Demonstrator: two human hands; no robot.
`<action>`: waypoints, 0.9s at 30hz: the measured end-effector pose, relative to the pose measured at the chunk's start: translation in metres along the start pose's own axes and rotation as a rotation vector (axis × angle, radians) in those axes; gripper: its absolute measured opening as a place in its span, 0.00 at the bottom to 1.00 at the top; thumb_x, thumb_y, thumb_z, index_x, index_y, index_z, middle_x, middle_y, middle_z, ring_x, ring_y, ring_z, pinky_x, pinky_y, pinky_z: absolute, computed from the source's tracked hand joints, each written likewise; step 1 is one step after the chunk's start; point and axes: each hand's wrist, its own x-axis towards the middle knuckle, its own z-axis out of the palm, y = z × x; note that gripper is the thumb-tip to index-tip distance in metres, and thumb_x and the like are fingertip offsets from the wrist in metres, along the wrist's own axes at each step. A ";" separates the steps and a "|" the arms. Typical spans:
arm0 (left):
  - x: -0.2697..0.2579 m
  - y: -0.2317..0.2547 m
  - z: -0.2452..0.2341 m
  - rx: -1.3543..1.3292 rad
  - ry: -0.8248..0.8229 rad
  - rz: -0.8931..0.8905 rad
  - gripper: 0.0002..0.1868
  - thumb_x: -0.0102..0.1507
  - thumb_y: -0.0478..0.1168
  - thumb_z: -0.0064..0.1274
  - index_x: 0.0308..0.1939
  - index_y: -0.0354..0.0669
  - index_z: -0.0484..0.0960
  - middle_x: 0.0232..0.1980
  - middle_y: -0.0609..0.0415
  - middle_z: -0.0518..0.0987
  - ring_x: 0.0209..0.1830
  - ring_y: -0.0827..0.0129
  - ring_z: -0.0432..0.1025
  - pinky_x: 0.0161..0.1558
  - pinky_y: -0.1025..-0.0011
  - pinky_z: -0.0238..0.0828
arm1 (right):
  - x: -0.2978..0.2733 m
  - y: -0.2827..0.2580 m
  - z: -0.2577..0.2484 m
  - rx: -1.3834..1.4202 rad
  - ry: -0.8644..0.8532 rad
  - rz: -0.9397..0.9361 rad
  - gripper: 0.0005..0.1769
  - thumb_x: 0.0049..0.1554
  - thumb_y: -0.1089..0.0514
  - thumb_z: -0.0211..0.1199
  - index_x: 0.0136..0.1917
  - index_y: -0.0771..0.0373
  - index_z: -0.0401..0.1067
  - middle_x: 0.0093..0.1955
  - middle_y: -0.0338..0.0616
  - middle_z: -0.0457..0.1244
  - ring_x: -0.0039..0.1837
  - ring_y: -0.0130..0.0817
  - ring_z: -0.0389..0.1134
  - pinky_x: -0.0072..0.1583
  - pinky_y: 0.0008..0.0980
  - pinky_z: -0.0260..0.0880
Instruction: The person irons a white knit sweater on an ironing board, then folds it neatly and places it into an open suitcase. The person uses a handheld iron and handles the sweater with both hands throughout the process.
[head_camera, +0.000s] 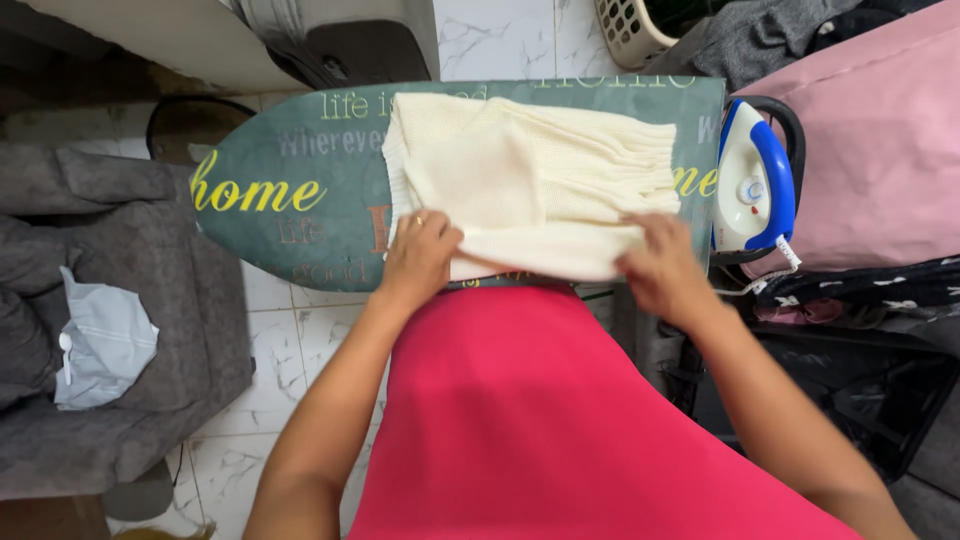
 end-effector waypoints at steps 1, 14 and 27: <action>-0.007 0.000 0.001 0.005 -0.017 -0.022 0.07 0.58 0.28 0.54 0.38 0.42 0.80 0.40 0.50 0.73 0.48 0.55 0.69 0.52 0.59 0.62 | -0.014 -0.005 0.004 0.030 -0.026 0.013 0.15 0.44 0.67 0.67 0.45 0.56 0.72 0.68 0.56 0.61 0.71 0.59 0.58 0.69 0.56 0.57; 0.154 0.005 0.032 0.149 -0.118 0.436 0.29 0.51 0.35 0.58 0.58 0.46 0.84 0.48 0.52 0.80 0.63 0.53 0.67 0.66 0.46 0.54 | -0.051 -0.012 0.096 0.942 0.137 1.274 0.25 0.54 0.53 0.73 0.57 0.74 0.71 0.43 0.44 0.69 0.43 0.28 0.67 0.46 0.29 0.66; 0.165 -0.065 0.019 -0.648 -0.266 -0.428 0.18 0.57 0.39 0.59 0.51 0.44 0.77 0.49 0.50 0.77 0.55 0.54 0.72 0.58 0.63 0.69 | -0.033 0.041 0.028 1.028 0.203 1.082 0.18 0.54 0.66 0.66 0.56 0.70 0.68 0.44 0.44 0.69 0.42 0.27 0.69 0.45 0.26 0.69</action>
